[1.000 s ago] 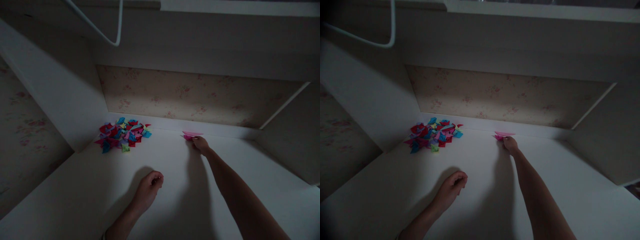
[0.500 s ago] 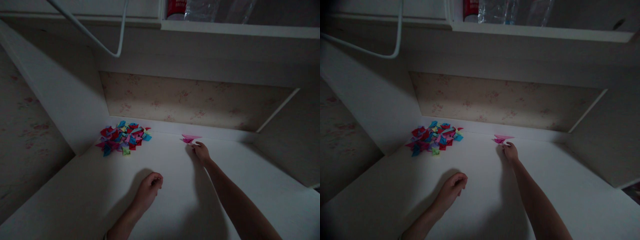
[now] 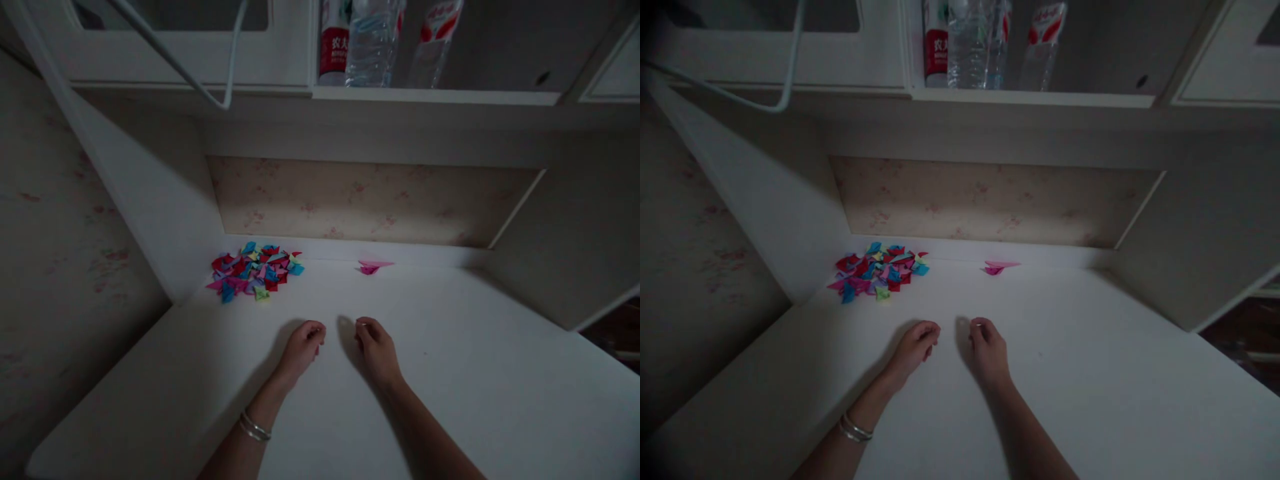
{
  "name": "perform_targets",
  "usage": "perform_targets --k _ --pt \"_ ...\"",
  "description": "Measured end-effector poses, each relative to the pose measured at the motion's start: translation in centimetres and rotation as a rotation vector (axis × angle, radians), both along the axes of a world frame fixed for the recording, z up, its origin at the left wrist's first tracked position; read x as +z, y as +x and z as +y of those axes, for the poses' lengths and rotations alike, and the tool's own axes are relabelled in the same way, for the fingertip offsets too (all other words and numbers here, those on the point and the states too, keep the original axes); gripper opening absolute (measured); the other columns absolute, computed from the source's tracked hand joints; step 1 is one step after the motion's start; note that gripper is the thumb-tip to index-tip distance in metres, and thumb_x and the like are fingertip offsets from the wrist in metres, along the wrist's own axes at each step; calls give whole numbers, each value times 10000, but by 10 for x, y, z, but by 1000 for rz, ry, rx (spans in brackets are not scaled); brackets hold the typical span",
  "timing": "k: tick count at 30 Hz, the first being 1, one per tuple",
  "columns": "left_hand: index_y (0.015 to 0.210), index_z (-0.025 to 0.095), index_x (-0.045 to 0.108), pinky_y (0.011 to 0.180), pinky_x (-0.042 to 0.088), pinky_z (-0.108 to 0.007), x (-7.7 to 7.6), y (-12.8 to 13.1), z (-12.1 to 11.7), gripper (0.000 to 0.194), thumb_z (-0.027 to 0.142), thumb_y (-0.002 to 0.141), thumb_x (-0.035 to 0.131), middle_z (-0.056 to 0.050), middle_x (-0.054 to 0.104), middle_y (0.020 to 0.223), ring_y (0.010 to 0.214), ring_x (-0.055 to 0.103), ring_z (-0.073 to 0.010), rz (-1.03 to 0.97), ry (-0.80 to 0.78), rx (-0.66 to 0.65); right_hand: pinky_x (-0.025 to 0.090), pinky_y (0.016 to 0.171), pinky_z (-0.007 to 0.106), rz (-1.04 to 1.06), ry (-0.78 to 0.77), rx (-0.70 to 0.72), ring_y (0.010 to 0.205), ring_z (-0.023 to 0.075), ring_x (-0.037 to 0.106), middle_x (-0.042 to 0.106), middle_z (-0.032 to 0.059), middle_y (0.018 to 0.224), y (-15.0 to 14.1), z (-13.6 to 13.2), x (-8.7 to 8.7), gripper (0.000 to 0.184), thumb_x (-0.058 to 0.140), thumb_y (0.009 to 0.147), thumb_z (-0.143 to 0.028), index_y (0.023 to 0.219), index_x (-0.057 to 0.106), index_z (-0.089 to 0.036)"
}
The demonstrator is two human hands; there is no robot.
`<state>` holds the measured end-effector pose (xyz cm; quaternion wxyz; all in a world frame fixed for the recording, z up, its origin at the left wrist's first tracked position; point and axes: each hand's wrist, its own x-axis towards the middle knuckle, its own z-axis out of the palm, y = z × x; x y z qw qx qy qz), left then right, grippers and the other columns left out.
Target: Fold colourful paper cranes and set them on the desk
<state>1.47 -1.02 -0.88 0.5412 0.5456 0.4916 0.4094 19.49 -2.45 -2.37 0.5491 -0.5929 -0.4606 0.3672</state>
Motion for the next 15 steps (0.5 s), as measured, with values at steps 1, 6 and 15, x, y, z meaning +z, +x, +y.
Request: perform_targets --k 1,6,15 --pt "899 154 598 418 284 -203 -1 -1 -1 265 363 753 527 36 523 666 482 426 -82 9 8 4 391 491 242 -47 1 44 529 152 521 597 1 625 -12 -10 2 354 513 813 -521 914 621 -199" --pt "847 151 618 514 367 -219 -4 -2 -8 223 332 736 547 13 581 701 569 491 -105 34 129 20 397 600 248 -456 131 399 627 165 599 677 22 711 -48 -45 11 278 446 884 -379 863 674 -222" --pt "846 154 605 447 336 -206 -8 -2 -9 299 432 748 550 40 538 613 482 464 -92 41 171 71 398 594 239 -441 114 350 624 158 592 679 14 715 -38 -37 10 264 432 890 -325 853 671 -218"
